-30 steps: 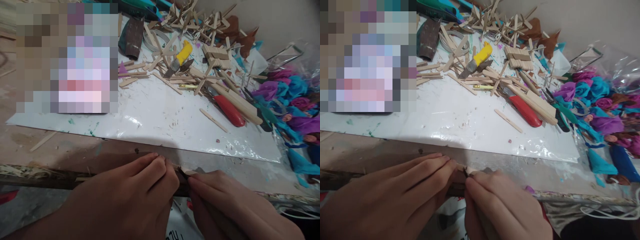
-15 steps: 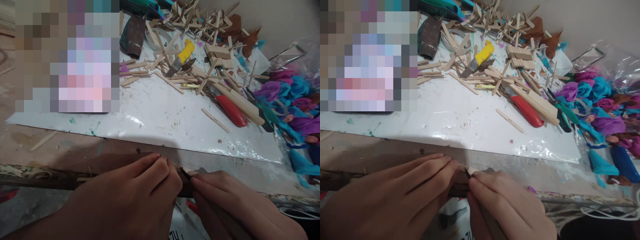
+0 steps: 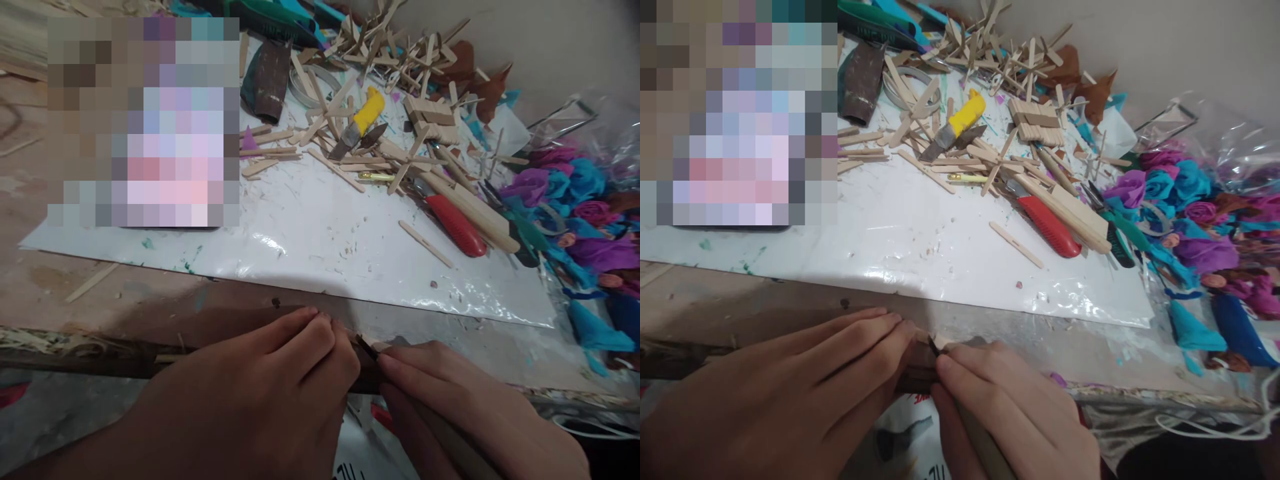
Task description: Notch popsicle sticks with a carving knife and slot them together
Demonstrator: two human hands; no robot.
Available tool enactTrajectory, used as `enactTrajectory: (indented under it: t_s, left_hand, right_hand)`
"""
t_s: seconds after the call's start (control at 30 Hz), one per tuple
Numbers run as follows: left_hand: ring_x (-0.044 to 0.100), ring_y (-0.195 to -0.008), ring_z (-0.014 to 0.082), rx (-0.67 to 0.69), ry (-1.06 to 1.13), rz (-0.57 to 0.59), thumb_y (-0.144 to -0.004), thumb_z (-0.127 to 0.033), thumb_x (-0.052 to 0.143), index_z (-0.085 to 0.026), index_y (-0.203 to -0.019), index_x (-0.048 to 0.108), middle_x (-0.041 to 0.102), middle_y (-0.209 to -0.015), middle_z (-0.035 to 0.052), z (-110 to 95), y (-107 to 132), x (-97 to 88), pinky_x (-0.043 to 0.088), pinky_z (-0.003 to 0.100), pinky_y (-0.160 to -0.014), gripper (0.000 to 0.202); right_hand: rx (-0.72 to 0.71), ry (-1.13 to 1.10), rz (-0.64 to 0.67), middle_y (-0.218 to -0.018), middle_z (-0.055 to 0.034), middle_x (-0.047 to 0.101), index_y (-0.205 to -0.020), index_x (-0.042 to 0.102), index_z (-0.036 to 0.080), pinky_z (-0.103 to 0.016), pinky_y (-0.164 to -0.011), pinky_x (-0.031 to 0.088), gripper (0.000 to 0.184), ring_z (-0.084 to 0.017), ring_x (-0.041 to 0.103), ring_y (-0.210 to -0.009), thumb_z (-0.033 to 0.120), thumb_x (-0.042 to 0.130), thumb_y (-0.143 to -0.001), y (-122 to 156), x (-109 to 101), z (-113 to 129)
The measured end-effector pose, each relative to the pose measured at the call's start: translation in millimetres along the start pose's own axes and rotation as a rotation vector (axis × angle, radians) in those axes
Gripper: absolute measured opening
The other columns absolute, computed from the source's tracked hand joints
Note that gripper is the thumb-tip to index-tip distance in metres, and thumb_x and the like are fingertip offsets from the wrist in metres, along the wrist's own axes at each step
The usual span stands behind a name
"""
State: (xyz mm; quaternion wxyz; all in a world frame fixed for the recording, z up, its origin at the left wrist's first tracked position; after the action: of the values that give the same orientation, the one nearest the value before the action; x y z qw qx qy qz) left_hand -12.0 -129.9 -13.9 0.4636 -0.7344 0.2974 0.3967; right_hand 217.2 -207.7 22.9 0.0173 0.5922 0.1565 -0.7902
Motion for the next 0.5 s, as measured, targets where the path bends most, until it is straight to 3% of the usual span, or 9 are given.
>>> enactTrajectory:
  t_s: [0.17,0.3,0.5]
  left_hand:
    - [0.068,-0.108,0.0275,0.023,0.006,0.002,-0.113,-0.009,0.035,-0.012,-0.118,0.082,0.079,-0.122,0.0097,3,-2,-1.9,0.056,0.041,-0.105,0.047]
    - [0.069,-0.108,0.0285,0.013,-0.001,0.005,-0.112,-0.008,0.035,-0.011,-0.116,0.082,0.079,-0.122,0.0112,1,-3,-4.0,0.054,0.042,-0.106,0.048]
    - [0.069,-0.107,0.0289,-0.001,0.005,0.007,-0.112,-0.008,0.037,-0.011,-0.112,0.082,0.079,-0.121,0.0122,-1,-1,-4.3,0.053,0.043,-0.107,0.045]
  right_hand:
    - [-0.029,0.044,0.028,-0.096,0.0058,0.089,-0.102,0.088,0.037,-0.015,-0.048,0.064,0.018,-0.017,0.085,-0.066,0.024,0.078,-0.096,-2,0,-8]
    - [0.019,0.019,-0.001,-0.082,0.005,0.087,-0.094,0.088,0.037,-0.019,-0.047,0.064,0.013,-0.018,0.081,-0.055,0.028,0.078,-0.094,-11,3,-4]
    - [0.132,-0.09,-0.187,-0.071,-0.0032,0.079,-0.086,0.083,0.032,-0.03,-0.052,0.067,0.015,-0.026,0.08,-0.062,0.043,0.077,-0.093,-32,14,15]
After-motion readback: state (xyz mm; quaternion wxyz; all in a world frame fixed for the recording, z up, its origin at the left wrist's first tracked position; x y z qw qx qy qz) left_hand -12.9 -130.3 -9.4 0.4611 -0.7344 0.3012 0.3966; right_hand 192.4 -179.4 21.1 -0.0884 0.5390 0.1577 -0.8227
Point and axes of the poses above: each hand's wrist, its own y-axis away from the middle knuckle, its own x-axis out of the palm, z = x × y, the point moved 1 cm from there along -y, towards the middle knuckle
